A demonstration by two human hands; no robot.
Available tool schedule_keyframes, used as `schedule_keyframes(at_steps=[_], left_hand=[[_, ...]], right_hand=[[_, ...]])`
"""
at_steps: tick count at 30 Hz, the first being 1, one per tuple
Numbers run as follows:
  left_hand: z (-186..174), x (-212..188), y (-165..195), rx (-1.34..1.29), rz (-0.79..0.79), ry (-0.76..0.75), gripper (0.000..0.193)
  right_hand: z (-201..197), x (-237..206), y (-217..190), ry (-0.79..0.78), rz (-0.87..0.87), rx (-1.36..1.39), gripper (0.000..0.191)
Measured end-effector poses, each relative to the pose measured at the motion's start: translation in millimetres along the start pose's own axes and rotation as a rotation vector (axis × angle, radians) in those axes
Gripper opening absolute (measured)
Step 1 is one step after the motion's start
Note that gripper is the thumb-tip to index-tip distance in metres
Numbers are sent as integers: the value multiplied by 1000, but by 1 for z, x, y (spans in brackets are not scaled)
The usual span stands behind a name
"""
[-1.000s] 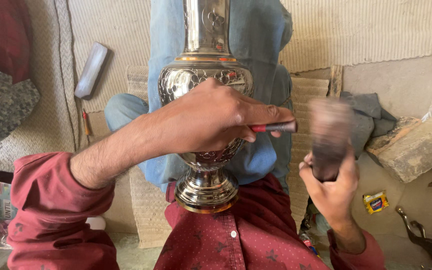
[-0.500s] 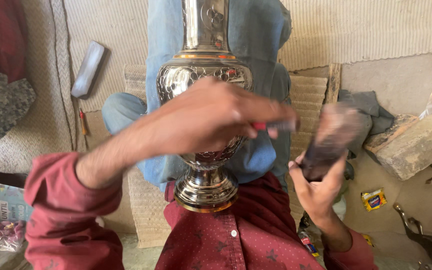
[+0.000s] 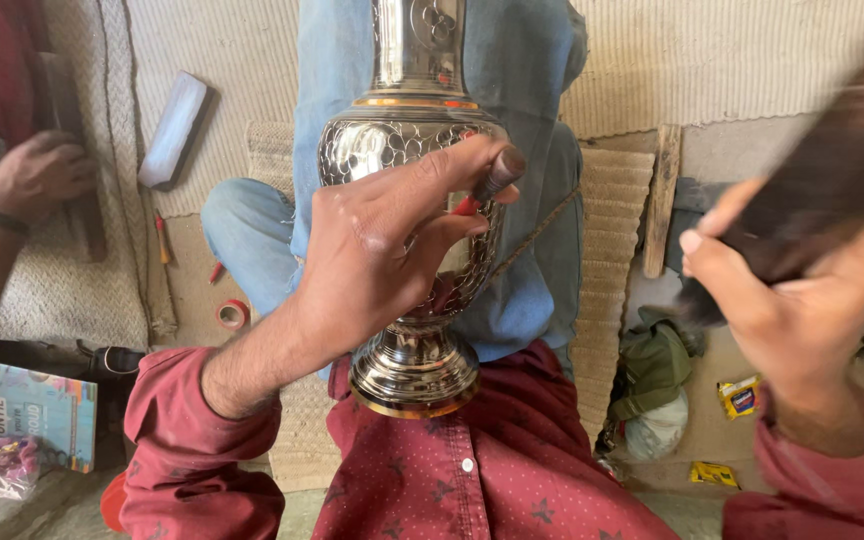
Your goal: The person sits on the floor with a silver vase held between their legs and engraves a decorative pattern into its surface. They hold a chisel against the metal with one hand and strike it with a wooden mallet in the other, repositioning the chisel repeatedly to work across the vase body.
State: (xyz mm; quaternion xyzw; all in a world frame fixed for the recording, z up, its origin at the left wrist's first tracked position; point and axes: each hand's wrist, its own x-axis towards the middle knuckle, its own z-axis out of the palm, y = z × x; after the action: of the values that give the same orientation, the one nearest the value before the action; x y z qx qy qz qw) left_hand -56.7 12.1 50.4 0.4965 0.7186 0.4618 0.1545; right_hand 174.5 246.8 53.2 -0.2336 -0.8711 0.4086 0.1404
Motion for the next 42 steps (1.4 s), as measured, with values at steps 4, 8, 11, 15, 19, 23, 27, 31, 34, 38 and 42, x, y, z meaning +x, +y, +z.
schedule_keyframes(at_steps=[4,8,11,15,19,23,27,31,34,38,42], left_hand=[[3,-3,4,-5,-28,18,57],[9,-9,11,-3,-14,139,50],[11,-12,12,-30,-25,197,51],[13,-14,10,4,-40,189,47],[21,-22,15,-99,-126,265,45],[30,-29,16,-79,-213,353,39],[38,-36,16,-128,-149,437,41],[43,-37,12,-101,-187,487,42],[41,-37,12,-97,-170,456,43],[32,-32,11,-115,-141,350,38],[21,-22,11,-34,-81,233,42]], right_hand=[[-9,36,-15,-163,-271,-303,80],[-14,53,-29,-162,-59,25,76],[-20,67,-40,-170,-278,-364,79],[-21,79,-58,-344,-417,-439,73],[-10,87,-81,-344,-218,-141,67],[-16,97,-90,-529,-264,-397,72],[-14,83,-73,-392,-133,-233,64],[-25,80,-53,-498,-264,-437,69],[-34,87,-52,-535,-276,-487,73],[-36,92,-62,-630,-207,-836,79],[-33,80,-56,-497,-210,-523,83]])
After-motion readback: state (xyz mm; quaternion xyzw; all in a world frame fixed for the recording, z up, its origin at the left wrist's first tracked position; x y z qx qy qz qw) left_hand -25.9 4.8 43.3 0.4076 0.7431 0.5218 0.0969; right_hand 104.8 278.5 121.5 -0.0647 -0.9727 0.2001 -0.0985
